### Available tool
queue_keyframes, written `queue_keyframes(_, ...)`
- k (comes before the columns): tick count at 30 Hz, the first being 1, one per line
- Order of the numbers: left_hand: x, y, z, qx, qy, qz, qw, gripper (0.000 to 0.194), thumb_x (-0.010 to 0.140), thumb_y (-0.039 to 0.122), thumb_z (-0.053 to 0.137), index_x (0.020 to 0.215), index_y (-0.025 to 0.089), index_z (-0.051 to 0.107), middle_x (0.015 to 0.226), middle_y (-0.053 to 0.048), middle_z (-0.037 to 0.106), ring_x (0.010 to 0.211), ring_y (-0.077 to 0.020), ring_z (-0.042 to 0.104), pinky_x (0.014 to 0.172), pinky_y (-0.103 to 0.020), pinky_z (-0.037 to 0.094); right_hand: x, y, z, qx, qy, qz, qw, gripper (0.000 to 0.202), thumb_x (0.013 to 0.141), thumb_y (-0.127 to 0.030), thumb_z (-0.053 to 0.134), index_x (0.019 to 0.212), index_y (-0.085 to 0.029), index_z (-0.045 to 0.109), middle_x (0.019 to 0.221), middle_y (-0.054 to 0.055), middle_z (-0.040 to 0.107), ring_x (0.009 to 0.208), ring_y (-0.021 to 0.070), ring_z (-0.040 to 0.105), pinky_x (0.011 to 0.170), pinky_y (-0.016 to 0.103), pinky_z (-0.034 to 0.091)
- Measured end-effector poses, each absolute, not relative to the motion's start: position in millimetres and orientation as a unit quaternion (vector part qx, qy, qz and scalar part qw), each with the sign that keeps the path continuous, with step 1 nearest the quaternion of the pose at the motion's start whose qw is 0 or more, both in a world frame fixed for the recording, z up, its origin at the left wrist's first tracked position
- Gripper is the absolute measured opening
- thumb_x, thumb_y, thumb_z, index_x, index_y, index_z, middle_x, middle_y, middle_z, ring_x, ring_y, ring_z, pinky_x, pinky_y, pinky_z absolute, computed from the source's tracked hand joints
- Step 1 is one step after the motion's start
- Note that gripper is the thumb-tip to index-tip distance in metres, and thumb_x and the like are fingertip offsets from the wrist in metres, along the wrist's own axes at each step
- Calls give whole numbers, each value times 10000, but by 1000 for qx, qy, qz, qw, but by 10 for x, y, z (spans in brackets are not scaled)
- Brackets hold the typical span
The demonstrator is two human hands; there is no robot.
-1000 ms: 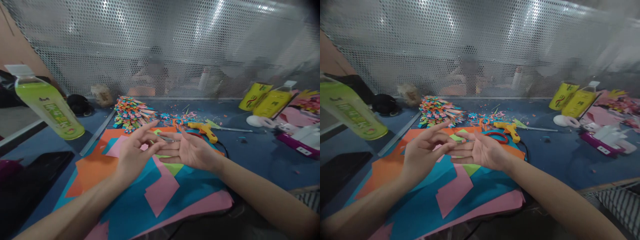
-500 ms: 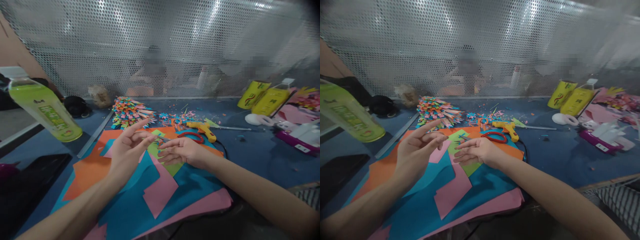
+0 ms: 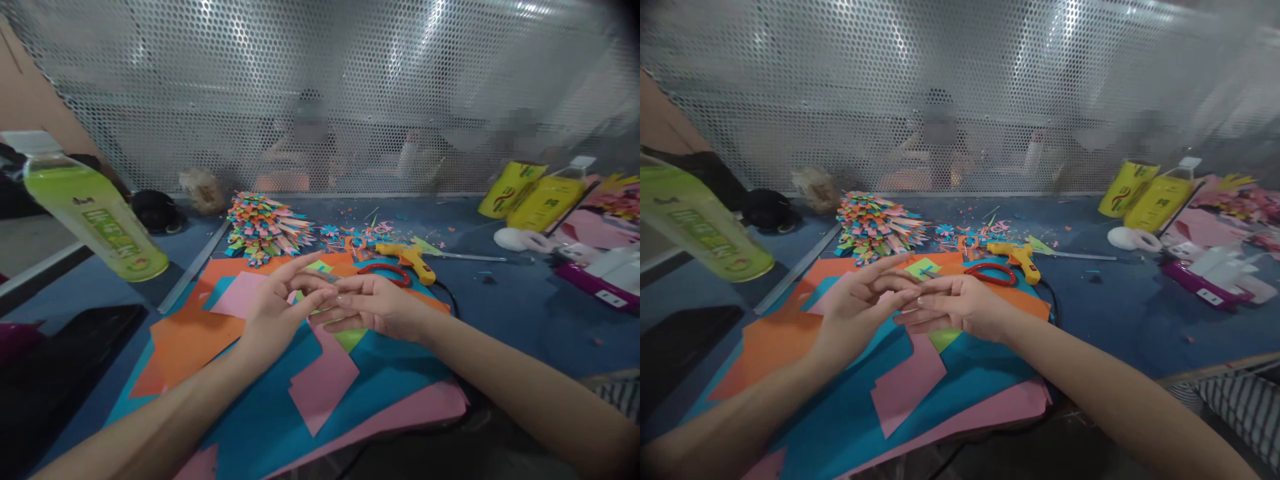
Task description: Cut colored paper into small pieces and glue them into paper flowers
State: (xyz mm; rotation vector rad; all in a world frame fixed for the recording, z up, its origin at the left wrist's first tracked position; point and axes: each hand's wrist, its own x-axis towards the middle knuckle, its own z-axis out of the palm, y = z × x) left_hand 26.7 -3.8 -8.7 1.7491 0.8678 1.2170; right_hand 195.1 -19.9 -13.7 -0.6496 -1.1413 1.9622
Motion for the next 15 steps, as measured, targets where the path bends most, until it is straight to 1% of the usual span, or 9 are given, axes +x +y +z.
queue_keyframes(2,248,-13,-111,744,347,456,344,400,740,209,645,1129,168,562,736,-17,714,847,-174,659,819,-319,503,1958,-185,-162,-258,-441,772,379,219,688,-228,727,871,-124,666,838,63,722,829,182,688,848,369,515)
queue_keyframes(4,224,8,-142,795,336,430,267,290,767,201,613,1057,199,606,882,-41,716,906,-182,648,849,-337,492,1966,-161,-200,-281,-433,767,380,187,678,-193,730,839,-121,670,810,55,723,809,180,691,837,366,522)
queue_keyframes(6,204,18,-174,832,312,410,207,253,813,206,554,1060,214,608,1020,-63,688,975,-192,627,866,-351,484,1978,-135,-237,-309,-428,750,399,181,663,-188,738,820,-122,673,801,49,722,792,179,693,822,359,530)
queue_keyframes(8,193,19,-201,851,287,401,180,323,858,209,483,1177,214,537,1069,-76,670,1006,-189,616,862,-348,486,1995,-112,-259,-326,-438,724,422,188,670,-212,734,831,-132,677,806,47,721,771,172,695,800,349,538)
queue_keyframes(10,189,19,-217,861,279,394,161,401,886,210,432,1287,203,426,1061,-79,673,1008,-177,616,858,-332,487,2014,-99,-259,-330,-451,707,433,193,694,-236,717,861,-146,679,821,46,722,758,163,695,786,341,542)
queue_keyframes(12,185,22,-217,875,276,378,119,426,897,200,401,1322,192,375,1079,-86,665,1022,-173,607,861,-322,483,2028,-94,-240,-324,-456,707,433,193,708,-236,705,877,-148,678,830,50,722,764,158,694,784,327,543)
queue_keyframes(15,173,31,-198,902,268,339,13,452,890,176,390,1339,167,345,1138,-116,636,1054,-203,585,864,-352,478,2029,-98,-199,-319,-451,712,434,217,699,-221,710,894,-132,679,872,69,720,787,155,690,794,301,540)
